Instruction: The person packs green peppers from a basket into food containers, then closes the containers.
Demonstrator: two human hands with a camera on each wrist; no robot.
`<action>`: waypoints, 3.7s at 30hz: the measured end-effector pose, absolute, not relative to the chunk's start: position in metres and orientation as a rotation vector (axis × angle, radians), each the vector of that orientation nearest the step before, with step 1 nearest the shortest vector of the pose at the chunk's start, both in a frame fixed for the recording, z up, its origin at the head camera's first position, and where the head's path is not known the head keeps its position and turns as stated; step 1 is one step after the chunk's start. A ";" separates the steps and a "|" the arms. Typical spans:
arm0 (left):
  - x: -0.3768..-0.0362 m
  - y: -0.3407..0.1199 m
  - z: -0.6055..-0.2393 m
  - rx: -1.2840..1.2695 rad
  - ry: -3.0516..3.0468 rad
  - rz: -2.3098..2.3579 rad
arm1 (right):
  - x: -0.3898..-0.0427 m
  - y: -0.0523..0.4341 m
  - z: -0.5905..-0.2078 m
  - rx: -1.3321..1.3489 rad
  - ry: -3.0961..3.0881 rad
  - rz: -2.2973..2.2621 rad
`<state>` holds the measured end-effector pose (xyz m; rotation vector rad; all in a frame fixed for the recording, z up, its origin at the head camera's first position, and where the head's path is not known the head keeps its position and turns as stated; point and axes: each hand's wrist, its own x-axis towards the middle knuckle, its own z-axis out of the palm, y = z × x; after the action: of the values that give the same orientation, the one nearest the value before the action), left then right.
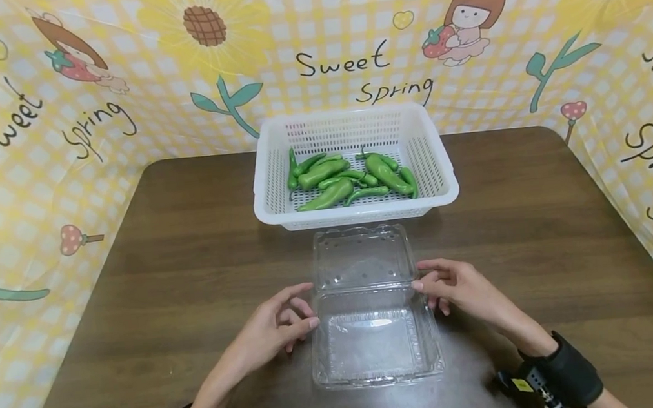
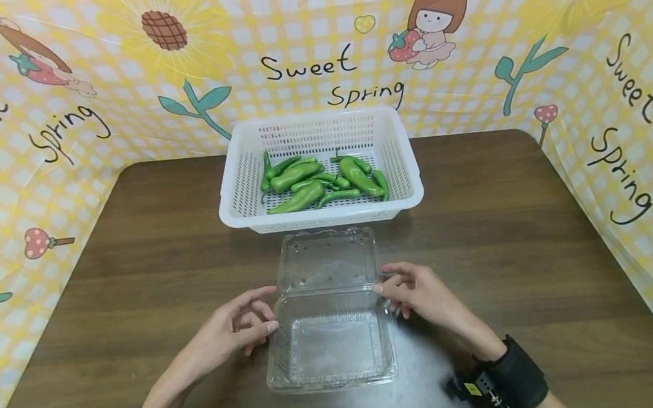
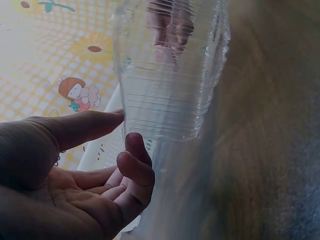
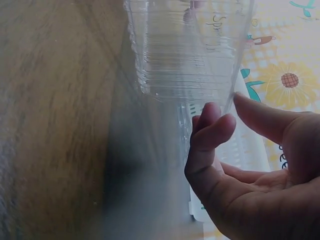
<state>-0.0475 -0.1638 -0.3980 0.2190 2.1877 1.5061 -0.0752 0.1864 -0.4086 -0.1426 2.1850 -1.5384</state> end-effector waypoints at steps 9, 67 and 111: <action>-0.047 -0.163 -0.402 0.209 2.165 1.511 | -0.073 0.187 -0.410 -0.155 2.184 -1.541; -0.042 -0.166 -0.409 0.356 1.933 1.636 | -0.057 0.187 -0.408 -0.232 2.168 -1.601; -0.053 -0.150 -0.406 0.286 2.220 1.557 | -0.059 0.180 -0.409 -0.348 2.239 -1.644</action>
<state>-0.0527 -0.1500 -0.4062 0.2859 2.2199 1.5567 -0.0591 0.1800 -0.4088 -0.3484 2.2386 -1.6439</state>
